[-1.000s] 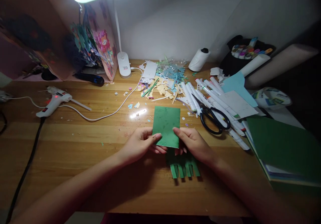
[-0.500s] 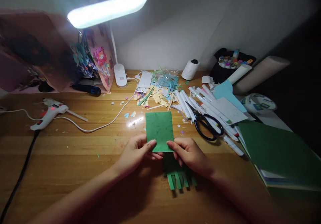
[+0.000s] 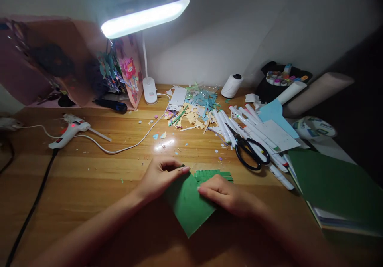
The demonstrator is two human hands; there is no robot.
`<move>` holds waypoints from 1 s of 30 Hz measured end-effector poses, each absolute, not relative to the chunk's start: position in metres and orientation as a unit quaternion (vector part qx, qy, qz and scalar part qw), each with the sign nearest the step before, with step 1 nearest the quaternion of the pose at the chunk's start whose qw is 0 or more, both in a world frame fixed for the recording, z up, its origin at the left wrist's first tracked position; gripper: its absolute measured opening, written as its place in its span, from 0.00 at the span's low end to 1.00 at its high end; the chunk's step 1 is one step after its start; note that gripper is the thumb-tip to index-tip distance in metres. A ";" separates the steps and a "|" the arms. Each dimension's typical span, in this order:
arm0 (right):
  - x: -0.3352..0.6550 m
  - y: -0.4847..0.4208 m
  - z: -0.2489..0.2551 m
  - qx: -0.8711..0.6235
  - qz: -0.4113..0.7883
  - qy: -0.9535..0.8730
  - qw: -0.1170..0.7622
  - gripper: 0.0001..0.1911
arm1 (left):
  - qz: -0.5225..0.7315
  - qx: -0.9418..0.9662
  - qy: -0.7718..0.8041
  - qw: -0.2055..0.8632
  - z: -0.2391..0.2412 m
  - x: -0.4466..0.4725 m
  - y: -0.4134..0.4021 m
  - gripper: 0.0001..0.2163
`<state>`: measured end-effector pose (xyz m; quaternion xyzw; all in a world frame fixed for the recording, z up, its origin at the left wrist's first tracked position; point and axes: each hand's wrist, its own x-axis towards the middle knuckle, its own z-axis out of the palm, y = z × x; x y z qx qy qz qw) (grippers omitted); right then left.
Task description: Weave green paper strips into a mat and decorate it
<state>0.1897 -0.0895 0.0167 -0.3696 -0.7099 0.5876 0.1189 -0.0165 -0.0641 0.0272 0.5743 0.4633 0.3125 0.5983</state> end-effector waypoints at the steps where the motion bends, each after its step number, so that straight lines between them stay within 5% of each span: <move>1: 0.188 -0.090 0.017 -0.375 0.568 -0.718 0.143 0.24 | 0.314 0.582 0.454 0.597 0.027 -0.015 -0.068 0.12; 17: 0.184 -0.090 0.018 -0.392 0.451 -0.766 0.240 0.22 | 0.344 0.458 0.488 0.659 0.027 -0.017 -0.061 0.11; 30: 0.187 -0.089 0.007 -0.421 0.312 -0.812 0.258 0.22 | 0.331 0.573 0.474 0.581 0.022 -0.023 -0.053 0.16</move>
